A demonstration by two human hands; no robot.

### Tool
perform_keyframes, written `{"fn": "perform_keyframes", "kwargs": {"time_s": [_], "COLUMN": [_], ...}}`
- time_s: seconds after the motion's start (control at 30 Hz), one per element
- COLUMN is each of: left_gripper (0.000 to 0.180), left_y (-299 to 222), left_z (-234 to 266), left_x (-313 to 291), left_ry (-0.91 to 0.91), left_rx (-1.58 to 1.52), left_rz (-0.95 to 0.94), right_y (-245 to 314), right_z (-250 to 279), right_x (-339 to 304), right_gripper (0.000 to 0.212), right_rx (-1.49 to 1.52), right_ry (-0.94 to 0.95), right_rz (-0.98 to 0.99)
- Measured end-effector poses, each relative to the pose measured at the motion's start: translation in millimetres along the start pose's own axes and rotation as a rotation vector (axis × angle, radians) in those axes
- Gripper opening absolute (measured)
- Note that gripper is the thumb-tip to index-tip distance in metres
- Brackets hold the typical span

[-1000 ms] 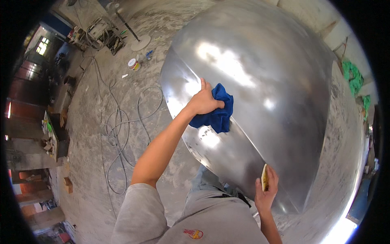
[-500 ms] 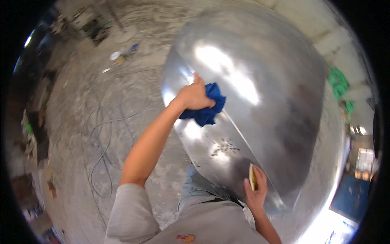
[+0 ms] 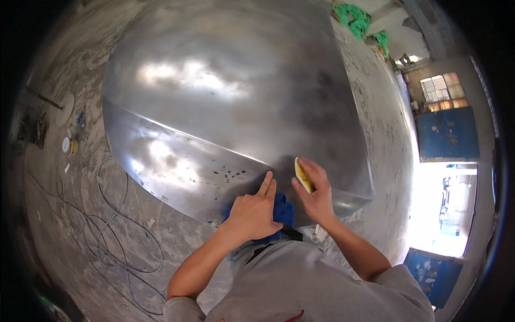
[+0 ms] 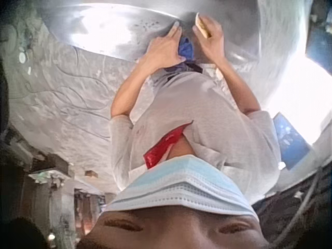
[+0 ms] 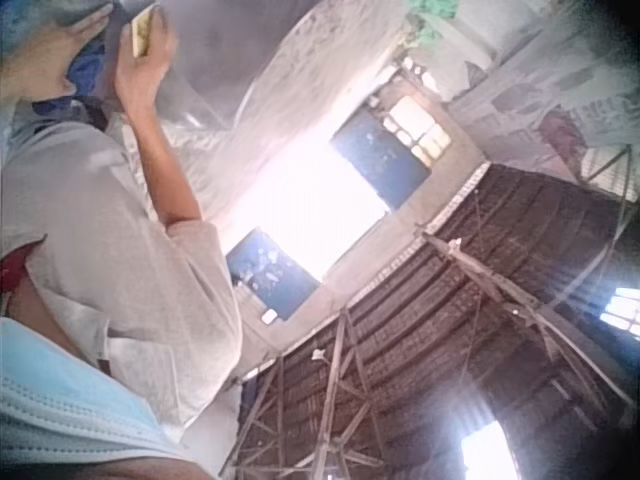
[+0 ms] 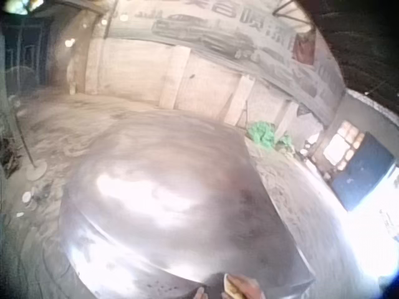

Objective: The person sands a large curved metal panel with a handheld sanding block and wipes the surface with a blue cloth. They repeatedly rub the panel's surface and wipe away residue, focusing on smoothing the metal.

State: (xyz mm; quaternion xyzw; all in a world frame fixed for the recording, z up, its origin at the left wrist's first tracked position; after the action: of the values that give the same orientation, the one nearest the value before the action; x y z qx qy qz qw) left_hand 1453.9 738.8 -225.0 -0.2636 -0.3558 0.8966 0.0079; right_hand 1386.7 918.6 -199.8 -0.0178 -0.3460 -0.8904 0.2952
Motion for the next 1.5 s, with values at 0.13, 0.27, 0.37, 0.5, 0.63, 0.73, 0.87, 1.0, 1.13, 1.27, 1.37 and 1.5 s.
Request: {"fn": "perform_keyframes", "kwargs": {"time_s": [0.13, 0.27, 0.37, 0.5, 0.63, 0.73, 0.87, 1.0, 1.13, 1.27, 1.37, 1.5], "left_gripper": [0.104, 0.102, 0.099, 0.097, 0.1, 0.091, 0.074, 0.07, 0.076, 0.091, 0.092, 0.088], "left_y": [-13.7, -36.2, -67.0, -100.7, -124.5, -140.7, -194.1, -278.4, -372.7, -436.0, -467.7, -499.7], "left_z": [-5.9, 0.4, 0.0, -27.5, -69.6, -101.8, -150.8, -219.7, -288.6, -341.3, -375.4, -416.1], "left_x": [7.4, 26.1, 36.8, 49.0, 54.9, 61.3, 73.8, 92.5, 112.2, 140.5, 169.7, 232.5], "left_ry": [-0.074, -0.117, -0.11, 0.014, -0.035, 0.001, -0.006, 0.098, 0.236, 0.393, 0.395, 0.444], "left_rx": [-0.058, -0.055, 0.016, -0.096, -0.157, -0.313, -0.529, -0.547, -0.263, -0.172, -0.126, -0.233], "left_rz": [-0.067, -0.048, -0.087, -0.075, -0.13, -0.005, 0.1, 0.073, -0.12, -0.158, -0.3, -0.32], "right_y": [-33.1, -59.3, -78.7, -119.3, -182.1, -233.1, -299.7, -319.2, -335.0, -345.5, -363.3, -426.3], "right_z": [17.2, 45.6, 68.1, 103.0, 168.3, 225.8, 293.0, 308.2, 302.6, 307.2, 321.1, 353.9], "right_x": [-14.5, -39.5, -64.1, -114.8, -195.0, -281.1, -402.7, -492.1, -521.8, -525.7, -543.0, -538.1], "right_gripper": [0.047, 0.047, 0.047, 0.045, 0.044, 0.045, 0.045, 0.047, 0.048, 0.045, 0.043, 0.042], "right_rx": [-0.079, -0.054, -0.058, -0.058, -0.143, -0.097, 0.029, 0.018, 0.087, 0.161, 0.201, 0.169], "right_ry": [-0.061, -0.176, -0.27, -0.382, -0.616, -0.77, -0.904, -0.943, -0.925, -0.879, -0.784, -0.73], "right_rz": [-0.089, -0.151, -0.188, -0.285, -0.352, -0.5, -0.909, -1.023, -1.018, -1.088, -1.239, -1.152]}}
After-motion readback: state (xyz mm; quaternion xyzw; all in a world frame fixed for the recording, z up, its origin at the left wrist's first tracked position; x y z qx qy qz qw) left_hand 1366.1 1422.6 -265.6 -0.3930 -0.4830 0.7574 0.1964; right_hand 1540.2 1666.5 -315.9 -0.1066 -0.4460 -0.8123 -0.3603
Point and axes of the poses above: each hand's wrist, its own x-axis towards the middle knuckle, its own z-axis out of the back of the hand, y = z × x, the point moved 4 cm from there along x, towards the middle knuckle, and after that the axes turned 12 degrees about z, right-handed, at the moved point
